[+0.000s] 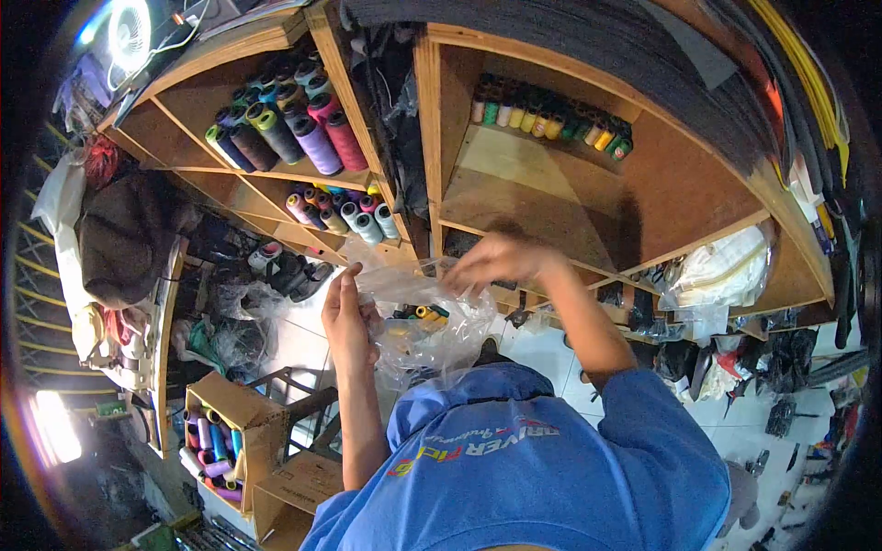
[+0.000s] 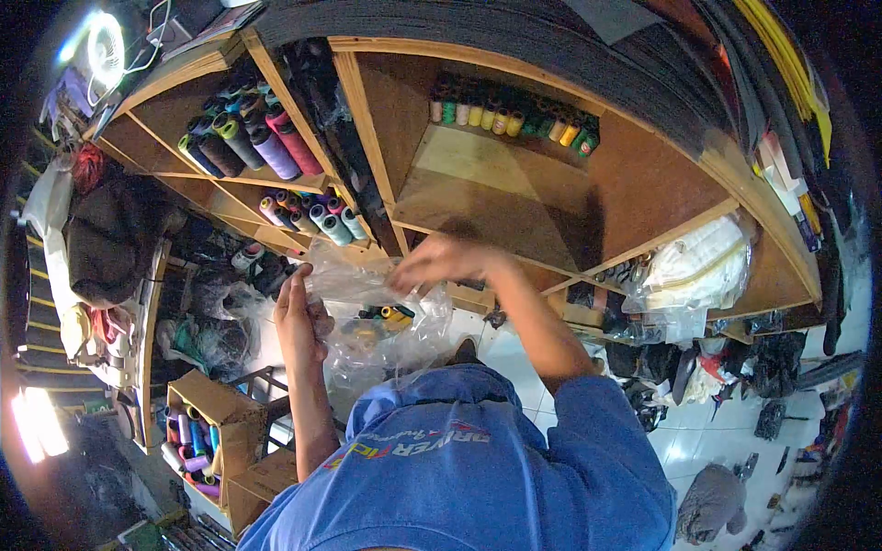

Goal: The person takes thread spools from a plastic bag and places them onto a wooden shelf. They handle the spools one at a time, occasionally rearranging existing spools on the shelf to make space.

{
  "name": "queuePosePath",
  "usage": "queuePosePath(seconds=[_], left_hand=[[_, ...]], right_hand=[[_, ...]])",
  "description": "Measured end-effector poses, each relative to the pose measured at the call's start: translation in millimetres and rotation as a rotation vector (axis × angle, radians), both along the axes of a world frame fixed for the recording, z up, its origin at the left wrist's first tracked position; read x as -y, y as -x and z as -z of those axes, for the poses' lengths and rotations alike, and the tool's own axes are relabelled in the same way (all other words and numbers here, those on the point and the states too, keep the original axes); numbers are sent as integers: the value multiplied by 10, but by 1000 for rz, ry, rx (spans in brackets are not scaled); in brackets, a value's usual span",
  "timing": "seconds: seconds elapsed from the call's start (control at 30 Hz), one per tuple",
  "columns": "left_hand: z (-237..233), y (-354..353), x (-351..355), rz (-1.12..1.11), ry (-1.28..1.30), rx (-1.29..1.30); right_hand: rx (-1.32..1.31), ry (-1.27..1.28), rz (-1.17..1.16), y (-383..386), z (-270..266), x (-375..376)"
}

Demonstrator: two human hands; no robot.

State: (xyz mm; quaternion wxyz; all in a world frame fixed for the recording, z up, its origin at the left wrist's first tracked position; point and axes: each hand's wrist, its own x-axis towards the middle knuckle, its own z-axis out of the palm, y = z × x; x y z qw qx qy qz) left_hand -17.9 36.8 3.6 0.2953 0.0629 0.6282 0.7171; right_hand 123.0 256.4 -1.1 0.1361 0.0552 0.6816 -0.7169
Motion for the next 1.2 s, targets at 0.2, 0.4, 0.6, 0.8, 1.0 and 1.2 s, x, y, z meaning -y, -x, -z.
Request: queuePosePath(seconds=[0.2,0.4,0.6,0.8,1.0,1.2], left_hand=[[-90,-125,-39,100,-15,-83],[-315,-262,-7,75,-14,-49],[-175,-259,109,86,-30,-11],[-105,-297,159,76,-44,27],[-102,-318,198,73,-22,6],[-106,-336,267,61,-29,36]], right_hand=[[-162,-746,-168,599,547,1124],[-223,-492,-59,931,1951,1403],[-169,-396,-115,700,1965,1589],[-132,-483,-279,477,1997,1662],[-106,-520,-369,260,2030,1746],[-132,-545,-401,411,2078,1868]])
